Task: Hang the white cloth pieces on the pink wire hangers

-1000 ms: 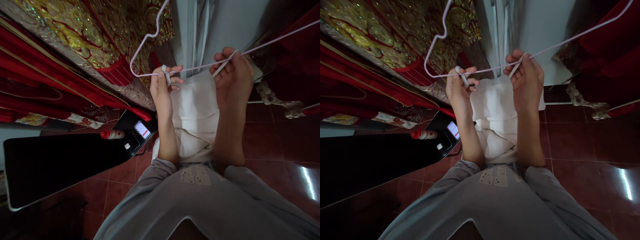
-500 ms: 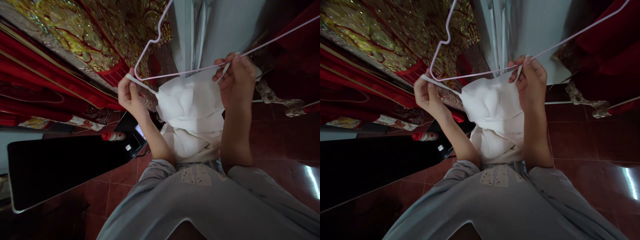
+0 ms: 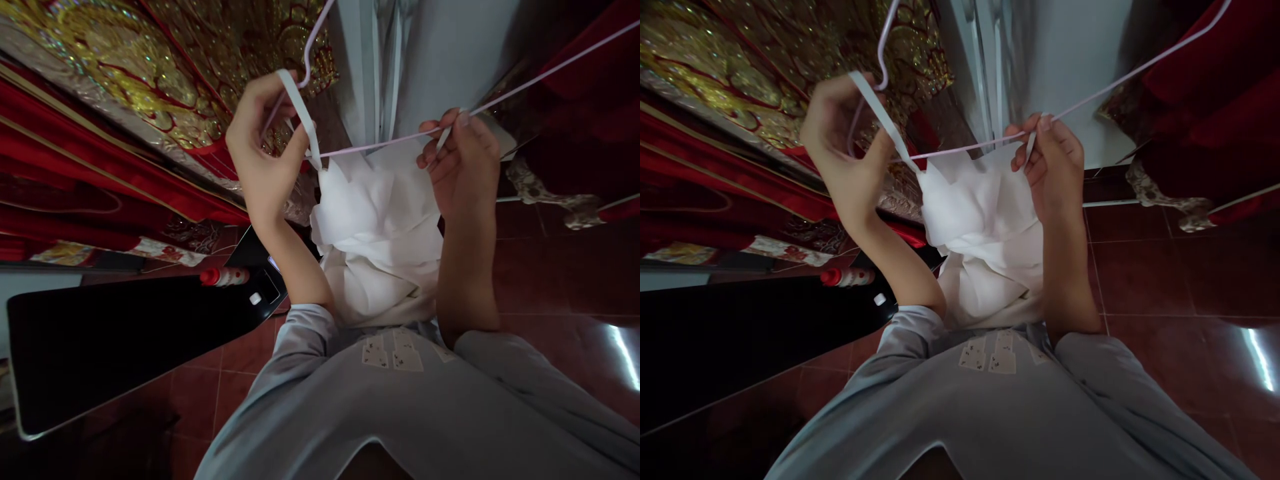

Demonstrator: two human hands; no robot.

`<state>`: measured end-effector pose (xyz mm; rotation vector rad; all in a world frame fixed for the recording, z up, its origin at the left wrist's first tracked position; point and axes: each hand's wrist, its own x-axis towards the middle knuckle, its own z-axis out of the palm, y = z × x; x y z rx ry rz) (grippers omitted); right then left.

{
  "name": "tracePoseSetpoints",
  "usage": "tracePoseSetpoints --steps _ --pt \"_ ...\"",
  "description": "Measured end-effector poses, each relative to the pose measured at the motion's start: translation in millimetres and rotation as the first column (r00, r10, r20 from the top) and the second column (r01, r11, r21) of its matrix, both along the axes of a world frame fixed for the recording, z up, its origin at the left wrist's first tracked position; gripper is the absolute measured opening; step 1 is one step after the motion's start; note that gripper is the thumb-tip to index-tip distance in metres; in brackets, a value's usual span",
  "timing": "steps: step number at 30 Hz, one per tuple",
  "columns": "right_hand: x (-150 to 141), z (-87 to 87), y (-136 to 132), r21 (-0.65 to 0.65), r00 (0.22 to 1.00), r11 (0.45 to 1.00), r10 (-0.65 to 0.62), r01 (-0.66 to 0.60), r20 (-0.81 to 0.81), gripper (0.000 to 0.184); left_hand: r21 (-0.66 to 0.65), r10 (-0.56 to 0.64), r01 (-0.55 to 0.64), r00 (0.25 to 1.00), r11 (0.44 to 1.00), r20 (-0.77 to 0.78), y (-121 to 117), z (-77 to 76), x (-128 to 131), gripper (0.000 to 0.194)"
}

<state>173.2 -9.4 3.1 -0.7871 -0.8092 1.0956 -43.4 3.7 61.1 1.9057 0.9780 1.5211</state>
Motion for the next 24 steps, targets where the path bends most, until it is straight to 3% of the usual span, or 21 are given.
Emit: tracePoseSetpoints --steps 6,11,15,18,21,24 --pt "-1.5 -0.5 -0.2 -0.015 1.0 1.0 -0.012 0.012 0.025 0.035 -0.059 -0.015 0.009 0.996 0.998 -0.093 12.4 13.9 3.5 0.022" --pt "-3.2 -1.4 -1.8 0.002 1.0 1.0 0.003 -0.003 0.01 0.039 -0.121 -0.033 0.04 0.998 0.992 0.061 31.2 9.8 -0.9 0.028" --pt "-2.0 -3.0 -0.6 0.01 1.0 1.0 0.026 -0.026 0.009 0.041 -0.3 0.141 -0.068 0.963 0.951 0.228 28.0 -10.3 -12.7 0.034" --pt "-2.5 -4.6 1.0 0.015 1.0 1.0 0.021 -0.02 -0.01 0.04 -0.425 0.282 -0.051 0.819 0.904 0.5 20.7 -37.5 -13.1 0.027" --pt "-4.6 -4.4 0.6 0.019 1.0 1.0 0.012 -0.012 -0.021 0.04 -0.339 0.189 0.073 0.714 0.938 0.675 14.0 -62.1 1.1 0.026" --pt "-7.3 -0.9 -2.2 0.01 1.0 1.0 0.005 -0.005 0.009 0.035 -0.265 0.086 0.154 0.695 0.952 0.714 6.3 -70.6 22.8 0.023"
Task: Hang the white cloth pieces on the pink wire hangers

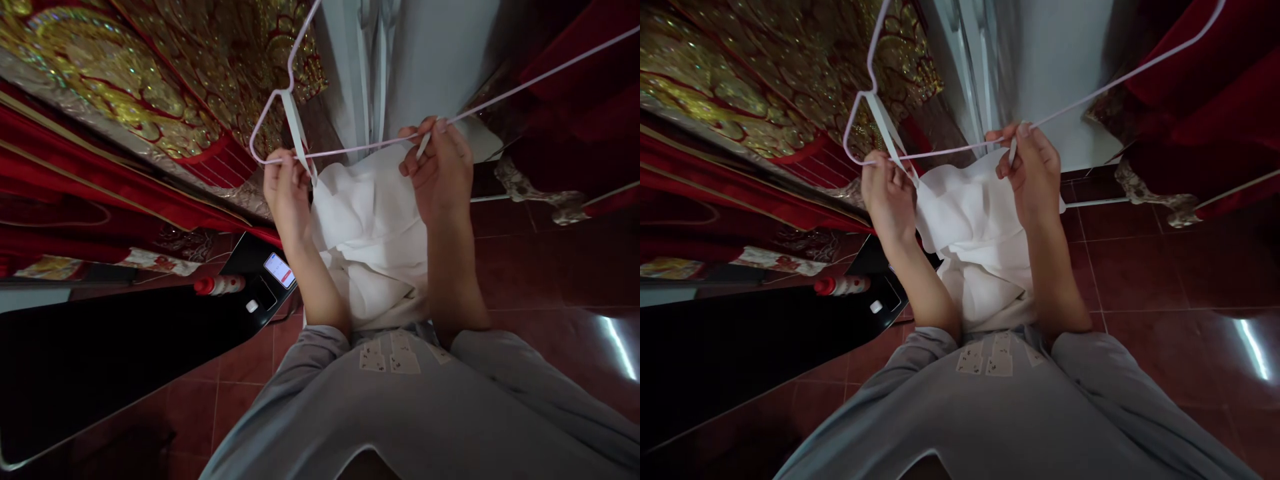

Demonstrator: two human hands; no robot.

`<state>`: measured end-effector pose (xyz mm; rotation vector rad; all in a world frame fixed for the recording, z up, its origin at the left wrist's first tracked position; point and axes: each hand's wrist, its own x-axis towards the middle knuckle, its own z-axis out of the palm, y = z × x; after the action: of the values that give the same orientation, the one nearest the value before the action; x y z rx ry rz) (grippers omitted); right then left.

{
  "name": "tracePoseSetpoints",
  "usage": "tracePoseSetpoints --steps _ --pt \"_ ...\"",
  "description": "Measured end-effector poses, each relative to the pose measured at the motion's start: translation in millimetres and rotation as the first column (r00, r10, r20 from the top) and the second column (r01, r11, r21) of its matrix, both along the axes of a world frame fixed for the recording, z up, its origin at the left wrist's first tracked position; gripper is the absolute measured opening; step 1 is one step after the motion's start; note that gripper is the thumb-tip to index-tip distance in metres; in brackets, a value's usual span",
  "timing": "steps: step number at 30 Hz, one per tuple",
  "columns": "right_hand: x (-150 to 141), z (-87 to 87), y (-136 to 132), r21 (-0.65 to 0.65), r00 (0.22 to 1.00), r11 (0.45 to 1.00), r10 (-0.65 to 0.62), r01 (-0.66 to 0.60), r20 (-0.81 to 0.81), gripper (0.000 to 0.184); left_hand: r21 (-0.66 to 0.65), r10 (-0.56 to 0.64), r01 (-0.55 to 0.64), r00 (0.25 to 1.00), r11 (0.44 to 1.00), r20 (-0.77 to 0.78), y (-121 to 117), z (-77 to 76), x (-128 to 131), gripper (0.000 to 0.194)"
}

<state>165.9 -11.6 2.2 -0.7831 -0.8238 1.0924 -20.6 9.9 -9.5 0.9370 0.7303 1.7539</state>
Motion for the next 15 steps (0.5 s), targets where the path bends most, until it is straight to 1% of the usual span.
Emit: tracePoseSetpoints --steps 2,5,6,8,10,12,15 --pt "-2.3 3.0 -1.5 -0.015 1.0 1.0 -0.01 0.011 0.024 0.032 0.024 0.004 -0.004 1.0 1.0 -0.017 -5.3 2.9 12.1 0.022" --pt "-5.2 5.9 -0.9 -0.009 0.999 0.999 -0.033 0.033 0.037 0.027 0.053 0.056 -0.053 0.997 0.997 -0.049 -11.5 10.2 21.7 0.018" --pt "-5.0 6.2 -0.1 0.001 0.998 0.998 -0.055 0.055 0.034 0.025 0.062 0.069 -0.065 0.996 0.996 -0.064 -12.7 11.8 22.9 0.017" --pt "-0.8 5.9 1.8 0.027 0.99 0.99 -0.139 0.139 0.015 0.024 0.075 0.097 -0.089 0.99 0.993 -0.1 -13.6 13.0 23.1 0.014" --pt "10.4 5.5 3.1 0.038 0.973 0.972 -0.231 0.231 -0.006 0.023 0.071 0.124 -0.116 0.986 0.991 -0.113 -12.7 12.6 22.0 0.015" --pt "28.6 6.4 3.7 0.028 0.946 0.946 -0.323 0.324 -0.033 0.024 0.066 0.136 -0.13 0.986 0.989 -0.094 -10.4 11.8 20.3 0.017" --pt "61.2 12.7 4.2 -0.03 0.887 0.889 -0.458 0.457 -0.055 0.03 0.096 0.106 -0.1 0.993 0.99 -0.059 -5.7 10.8 17.5 0.018"
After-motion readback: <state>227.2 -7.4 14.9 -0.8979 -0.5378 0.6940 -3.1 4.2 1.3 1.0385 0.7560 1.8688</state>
